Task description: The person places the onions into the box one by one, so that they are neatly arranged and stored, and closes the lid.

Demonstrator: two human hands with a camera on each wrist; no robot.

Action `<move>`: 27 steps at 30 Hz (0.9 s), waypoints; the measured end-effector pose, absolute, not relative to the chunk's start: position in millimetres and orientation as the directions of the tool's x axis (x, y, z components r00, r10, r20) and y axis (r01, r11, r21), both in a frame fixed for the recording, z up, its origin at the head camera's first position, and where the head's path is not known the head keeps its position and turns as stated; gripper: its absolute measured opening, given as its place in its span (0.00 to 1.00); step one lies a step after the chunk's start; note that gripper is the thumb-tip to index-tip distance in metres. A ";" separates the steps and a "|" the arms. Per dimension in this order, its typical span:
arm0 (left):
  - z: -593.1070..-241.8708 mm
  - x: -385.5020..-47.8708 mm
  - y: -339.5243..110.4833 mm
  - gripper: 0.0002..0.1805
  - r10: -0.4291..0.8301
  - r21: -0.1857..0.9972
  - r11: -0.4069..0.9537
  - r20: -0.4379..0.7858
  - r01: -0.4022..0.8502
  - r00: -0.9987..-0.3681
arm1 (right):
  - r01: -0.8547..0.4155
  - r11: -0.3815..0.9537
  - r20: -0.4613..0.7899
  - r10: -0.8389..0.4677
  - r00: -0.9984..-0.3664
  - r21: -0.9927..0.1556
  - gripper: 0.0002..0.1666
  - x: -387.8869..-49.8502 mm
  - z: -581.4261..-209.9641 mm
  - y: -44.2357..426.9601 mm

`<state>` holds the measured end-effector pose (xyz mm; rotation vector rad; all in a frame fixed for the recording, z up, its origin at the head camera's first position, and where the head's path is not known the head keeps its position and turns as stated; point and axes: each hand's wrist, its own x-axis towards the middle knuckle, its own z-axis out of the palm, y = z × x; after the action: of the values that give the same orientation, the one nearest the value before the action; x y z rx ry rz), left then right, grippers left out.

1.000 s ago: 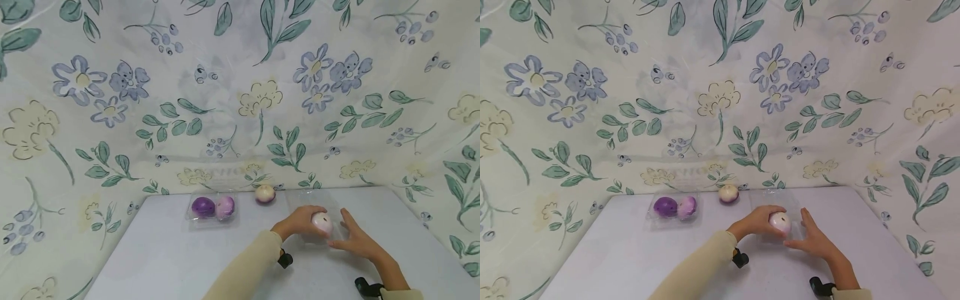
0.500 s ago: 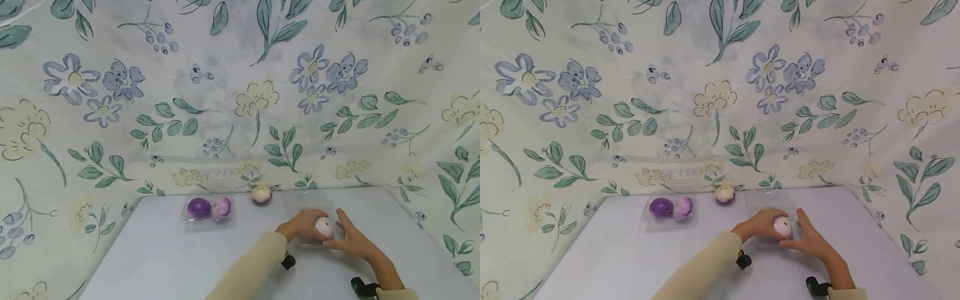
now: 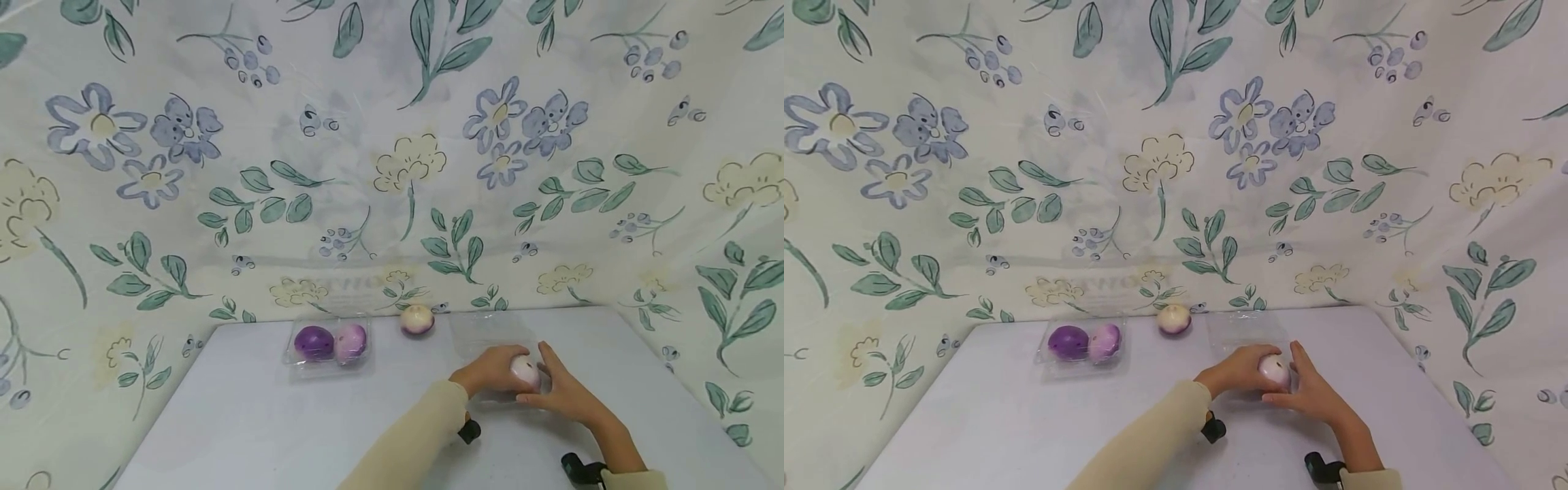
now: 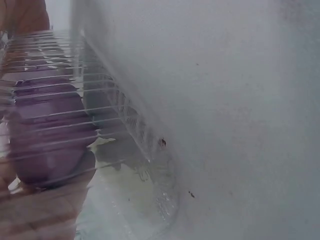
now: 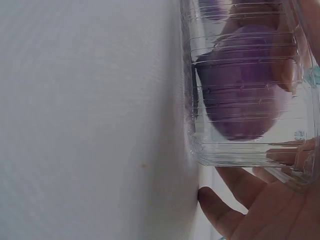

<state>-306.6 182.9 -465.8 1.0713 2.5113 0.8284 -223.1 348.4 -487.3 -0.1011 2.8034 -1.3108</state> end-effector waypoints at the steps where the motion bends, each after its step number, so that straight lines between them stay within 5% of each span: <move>1: -466.1 -306.9 183.5 0.36 0.734 0.609 0.553 -0.033 0.569 -0.678 | -0.040 0.641 -0.013 -0.078 -0.997 -0.766 0.73 -222.6 -487.2 348.3; 27: -468.4 -307.2 193.3 0.38 0.757 0.609 0.534 -0.036 0.587 -0.652 | -0.065 0.641 0.014 -0.084 -0.996 -0.764 0.72 -221.5 -487.4 350.1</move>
<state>-307.2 193.3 -468.4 1.1188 2.4798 0.8200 -221.5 350.1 -487.4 -0.1283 2.8251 -1.3141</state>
